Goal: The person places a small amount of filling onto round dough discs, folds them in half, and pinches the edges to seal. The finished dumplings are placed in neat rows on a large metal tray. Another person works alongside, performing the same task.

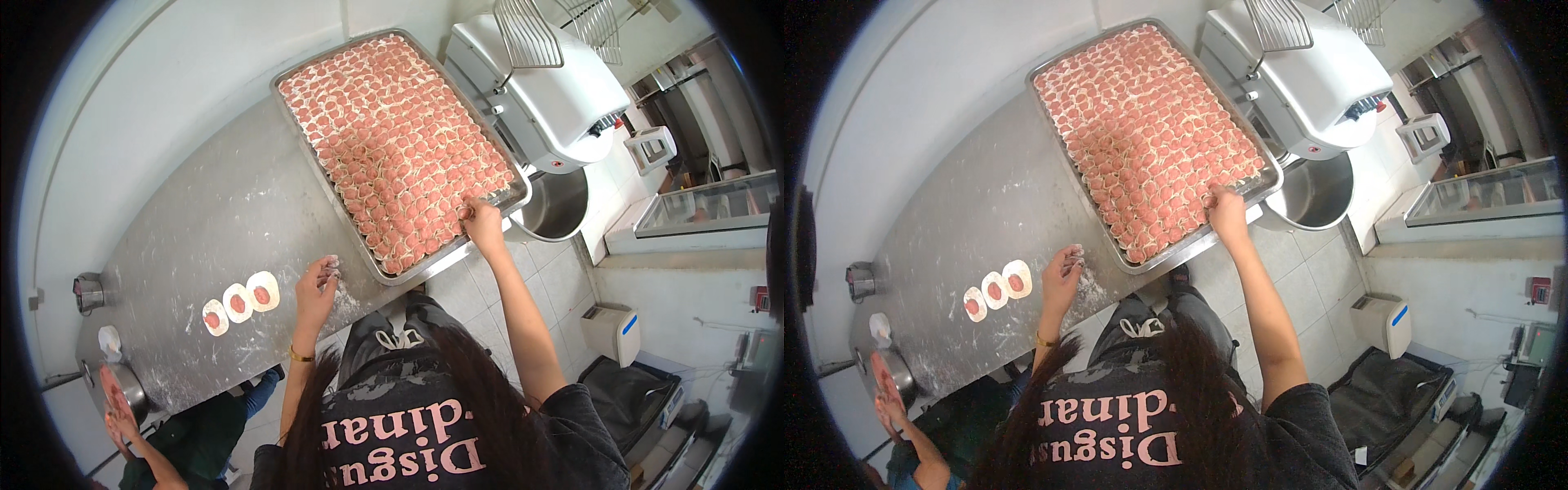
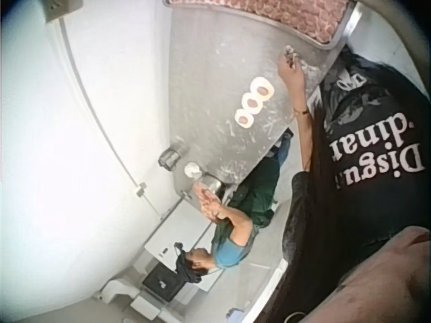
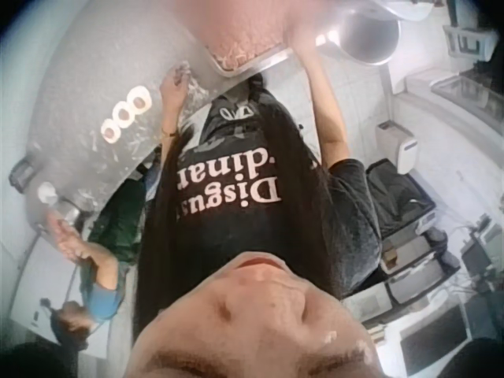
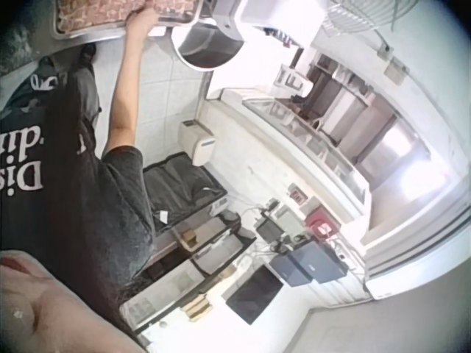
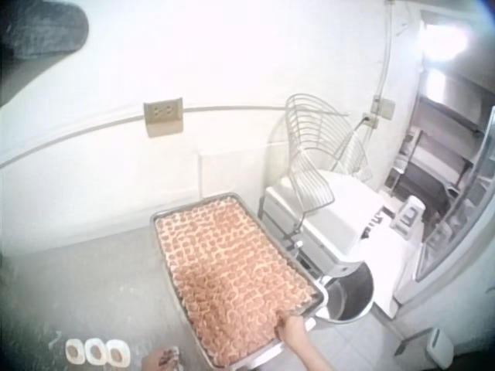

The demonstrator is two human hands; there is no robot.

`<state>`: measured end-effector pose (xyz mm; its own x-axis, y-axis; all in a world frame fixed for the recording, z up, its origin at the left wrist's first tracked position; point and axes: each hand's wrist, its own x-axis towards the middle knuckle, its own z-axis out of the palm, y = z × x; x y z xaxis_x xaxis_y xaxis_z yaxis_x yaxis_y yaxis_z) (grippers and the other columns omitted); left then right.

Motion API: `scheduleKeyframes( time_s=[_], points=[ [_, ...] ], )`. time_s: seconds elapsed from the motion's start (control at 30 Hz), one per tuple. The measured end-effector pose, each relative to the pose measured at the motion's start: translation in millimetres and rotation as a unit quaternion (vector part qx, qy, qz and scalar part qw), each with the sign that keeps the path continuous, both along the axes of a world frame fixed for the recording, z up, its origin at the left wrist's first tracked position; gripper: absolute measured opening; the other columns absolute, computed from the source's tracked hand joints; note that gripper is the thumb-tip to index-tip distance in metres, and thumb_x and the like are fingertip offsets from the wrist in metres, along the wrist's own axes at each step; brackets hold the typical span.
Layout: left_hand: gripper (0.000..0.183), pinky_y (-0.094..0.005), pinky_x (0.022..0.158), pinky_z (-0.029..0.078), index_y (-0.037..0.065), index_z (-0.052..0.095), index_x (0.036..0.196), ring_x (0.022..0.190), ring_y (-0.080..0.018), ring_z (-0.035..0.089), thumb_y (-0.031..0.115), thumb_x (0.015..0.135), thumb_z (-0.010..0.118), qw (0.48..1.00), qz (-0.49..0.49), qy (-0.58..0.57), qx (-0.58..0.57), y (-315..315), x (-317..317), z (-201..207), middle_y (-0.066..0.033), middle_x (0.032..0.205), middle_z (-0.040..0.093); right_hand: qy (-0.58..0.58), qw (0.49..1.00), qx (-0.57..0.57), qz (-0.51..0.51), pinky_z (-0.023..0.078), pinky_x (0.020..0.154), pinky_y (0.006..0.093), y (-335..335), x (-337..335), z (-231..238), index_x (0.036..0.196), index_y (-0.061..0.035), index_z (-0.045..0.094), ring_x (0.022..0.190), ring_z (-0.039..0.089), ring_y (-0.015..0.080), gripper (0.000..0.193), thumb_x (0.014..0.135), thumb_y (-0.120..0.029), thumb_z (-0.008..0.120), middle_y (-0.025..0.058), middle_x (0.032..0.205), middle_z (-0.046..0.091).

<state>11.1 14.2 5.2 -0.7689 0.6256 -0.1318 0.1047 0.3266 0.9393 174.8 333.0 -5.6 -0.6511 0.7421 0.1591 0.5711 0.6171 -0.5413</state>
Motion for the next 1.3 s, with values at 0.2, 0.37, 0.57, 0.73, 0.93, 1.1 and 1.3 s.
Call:
scheduleKeyframes(
  time_s=[0.2,0.37,0.57,0.73,0.93,1.1,1.3],
  points=[
    [0.035,-0.0294,0.077,0.052,-0.001,0.059,0.116,0.086,-0.0184,0.065,-0.003,0.081,0.056,1.000,-0.007,-0.001,-0.002,-2.0,7.2,-2.4,-0.0136,0.103,0.066,-0.026,0.998,-0.047,0.027,0.052,0.067,0.0359,6.5,2.6,-3.4,0.098,-0.0013,0.066,0.072,0.067,0.0295,0.034,0.065,0.000,0.068,0.0176,0.080,0.067],
    [0.035,-0.0294,0.076,0.052,-0.001,0.058,0.116,0.085,-0.0182,0.065,-0.003,0.081,0.057,0.999,-0.023,0.022,-0.014,-1.1,9.6,0.1,-0.0140,0.102,0.066,-0.046,0.997,-0.067,-0.008,0.051,0.065,0.0371,10.0,0.7,1.0,0.089,-0.0007,0.066,0.069,0.066,0.0298,0.025,0.065,-0.002,0.069,0.0170,0.073,0.065],
    [0.035,-0.0294,0.076,0.052,0.000,0.059,0.116,0.084,-0.0189,0.065,-0.004,0.081,0.058,0.999,-0.019,0.027,-0.024,-3.4,11.3,-1.3,-0.0147,0.100,0.066,-0.067,0.996,-0.059,-0.011,0.050,0.062,0.0378,12.2,-3.5,-2.6,0.076,-0.0006,0.064,0.065,0.064,0.0302,0.014,0.065,-0.005,0.070,0.0150,0.069,0.065],
    [0.035,-0.0295,0.077,0.053,0.000,0.059,0.115,0.086,-0.0203,0.066,-0.004,0.080,0.058,0.999,-0.024,0.031,-0.025,-8.4,12.3,-5.1,-0.0154,0.101,0.066,-0.044,0.997,-0.069,-0.012,0.050,0.060,0.0373,7.0,-4.2,5.0,0.076,-0.0004,0.065,0.063,0.064,0.0283,0.015,0.062,-0.004,0.070,0.0141,0.068,0.065],
    [0.035,-0.0309,0.078,0.053,0.000,0.059,0.115,0.087,-0.0225,0.066,-0.003,0.080,0.057,0.998,-0.034,0.048,-0.020,-13.3,11.0,-9.1,-0.0162,0.102,0.066,-0.186,0.949,-0.245,-0.061,0.051,0.074,0.0399,35.9,-4.8,1.4,0.081,0.0036,0.066,0.085,0.066,0.0352,0.030,0.066,-0.020,0.076,0.0222,0.087,0.067],
    [0.036,-0.0323,0.079,0.052,0.000,0.059,0.114,0.089,-0.0248,0.066,-0.002,0.079,0.057,0.999,-0.018,0.041,-0.025,-19.8,10.8,-12.0,-0.0170,0.101,0.065,-0.016,0.891,-0.439,-0.116,0.051,0.072,0.0360,50.6,-3.9,-28.1,0.081,0.0062,0.067,0.071,0.067,0.0229,0.025,0.070,-0.016,0.073,0.0188,0.086,0.069],
    [0.036,-0.0326,0.078,0.052,0.001,0.059,0.114,0.088,-0.0272,0.066,-0.002,0.078,0.058,0.996,-0.025,0.072,-0.041,-32.7,7.1,-13.2,-0.0170,0.101,0.065,-0.077,0.934,-0.336,-0.097,0.051,0.061,0.0306,58.3,-3.4,-28.0,0.080,0.0030,0.072,0.066,0.065,0.0144,0.014,0.072,-0.008,0.069,0.0121,0.078,0.071]
  ],
)
